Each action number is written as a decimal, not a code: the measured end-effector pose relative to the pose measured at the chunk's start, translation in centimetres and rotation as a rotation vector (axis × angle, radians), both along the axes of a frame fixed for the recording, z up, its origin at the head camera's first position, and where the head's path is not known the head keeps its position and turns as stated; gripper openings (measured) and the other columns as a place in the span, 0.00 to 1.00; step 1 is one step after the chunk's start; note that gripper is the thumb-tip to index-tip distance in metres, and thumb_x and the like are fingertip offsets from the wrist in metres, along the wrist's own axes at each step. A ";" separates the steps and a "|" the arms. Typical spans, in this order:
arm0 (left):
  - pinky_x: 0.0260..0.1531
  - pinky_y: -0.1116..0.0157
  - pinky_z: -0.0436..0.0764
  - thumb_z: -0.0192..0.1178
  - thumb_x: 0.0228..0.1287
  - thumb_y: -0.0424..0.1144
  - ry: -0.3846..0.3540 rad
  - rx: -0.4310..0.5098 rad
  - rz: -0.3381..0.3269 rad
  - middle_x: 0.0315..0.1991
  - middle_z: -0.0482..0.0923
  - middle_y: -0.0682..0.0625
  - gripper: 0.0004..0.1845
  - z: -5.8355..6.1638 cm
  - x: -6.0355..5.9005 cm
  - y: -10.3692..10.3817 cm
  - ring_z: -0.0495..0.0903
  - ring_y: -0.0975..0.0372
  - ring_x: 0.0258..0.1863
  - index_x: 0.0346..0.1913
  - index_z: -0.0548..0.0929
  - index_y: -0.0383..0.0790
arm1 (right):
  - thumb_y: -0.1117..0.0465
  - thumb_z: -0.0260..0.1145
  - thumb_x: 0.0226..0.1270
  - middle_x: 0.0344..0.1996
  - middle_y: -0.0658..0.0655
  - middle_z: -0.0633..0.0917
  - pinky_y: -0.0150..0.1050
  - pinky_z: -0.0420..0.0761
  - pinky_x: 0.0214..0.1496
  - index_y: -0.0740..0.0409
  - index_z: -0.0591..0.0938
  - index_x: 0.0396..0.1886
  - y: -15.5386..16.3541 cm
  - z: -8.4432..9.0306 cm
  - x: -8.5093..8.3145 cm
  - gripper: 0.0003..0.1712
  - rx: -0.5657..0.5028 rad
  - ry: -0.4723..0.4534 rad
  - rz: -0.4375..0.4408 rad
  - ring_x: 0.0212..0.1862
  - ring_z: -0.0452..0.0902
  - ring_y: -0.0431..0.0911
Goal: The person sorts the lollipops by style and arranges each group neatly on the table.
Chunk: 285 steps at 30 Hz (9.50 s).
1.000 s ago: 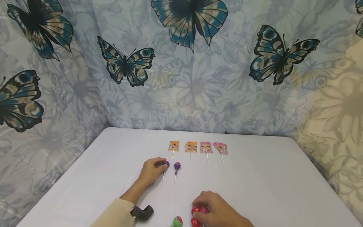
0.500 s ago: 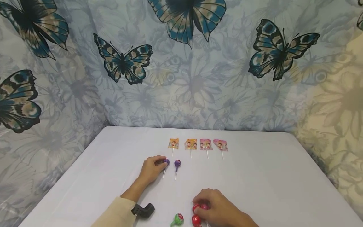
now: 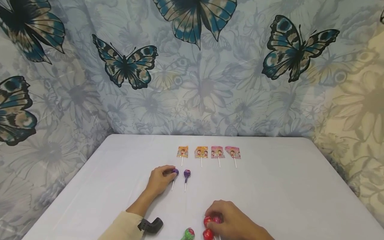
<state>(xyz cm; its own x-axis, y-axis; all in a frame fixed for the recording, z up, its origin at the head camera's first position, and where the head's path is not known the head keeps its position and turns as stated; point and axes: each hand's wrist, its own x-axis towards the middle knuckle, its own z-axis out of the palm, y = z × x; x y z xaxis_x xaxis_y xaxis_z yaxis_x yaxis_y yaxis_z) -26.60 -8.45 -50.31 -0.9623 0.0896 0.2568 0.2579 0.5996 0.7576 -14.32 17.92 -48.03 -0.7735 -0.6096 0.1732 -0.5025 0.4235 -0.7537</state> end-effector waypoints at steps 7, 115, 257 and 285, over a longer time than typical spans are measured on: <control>0.43 0.60 0.70 0.63 0.49 0.41 0.005 0.006 0.001 0.38 0.77 0.54 0.14 -0.2 0.1 0.0 0.73 0.59 0.42 0.41 0.81 0.46 | 0.52 0.66 0.51 0.25 0.41 0.77 0.30 0.71 0.31 0.44 0.78 0.30 0.0 -0.1 0.1 0.07 -0.010 -0.018 -0.084 0.29 0.71 0.38; 0.37 0.62 0.71 0.63 0.49 0.40 0.050 -0.008 -0.028 0.36 0.78 0.54 0.13 0.0 0.1 -0.1 0.73 0.62 0.36 0.41 0.81 0.44 | 0.55 0.69 0.47 0.27 0.42 0.79 0.34 0.74 0.33 0.48 0.81 0.33 -2.7 -0.3 -11.6 0.11 0.011 0.004 -0.362 0.30 0.73 0.39; 0.35 0.63 0.71 0.63 0.49 0.40 0.046 -0.008 -0.022 0.36 0.78 0.54 0.13 -0.1 0.3 -0.2 0.73 0.62 0.35 0.40 0.82 0.44 | 0.51 0.64 0.52 0.35 0.46 0.73 0.31 0.69 0.33 0.43 0.81 0.31 2.5 -0.4 -0.2 0.07 0.042 -0.176 -0.091 0.37 0.68 0.42; 0.35 0.62 0.71 0.63 0.48 0.39 0.040 0.006 -0.020 0.35 0.77 0.52 0.13 0.1 0.5 -0.2 0.72 0.62 0.33 0.40 0.82 0.44 | 0.55 0.65 0.51 0.34 0.53 0.79 0.34 0.76 0.31 0.60 0.77 0.43 2.7 1.2 0.2 0.20 -0.156 -0.249 -0.289 0.32 0.75 0.45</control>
<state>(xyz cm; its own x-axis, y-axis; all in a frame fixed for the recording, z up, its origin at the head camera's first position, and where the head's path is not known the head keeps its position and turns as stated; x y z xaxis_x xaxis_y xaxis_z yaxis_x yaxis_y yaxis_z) -26.07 -8.68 -50.20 -0.9492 0.1065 0.2961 0.3001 0.5895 0.7499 -14.10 20.57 -46.80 -0.9391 -0.3420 0.0324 -0.1738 0.3917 -0.9035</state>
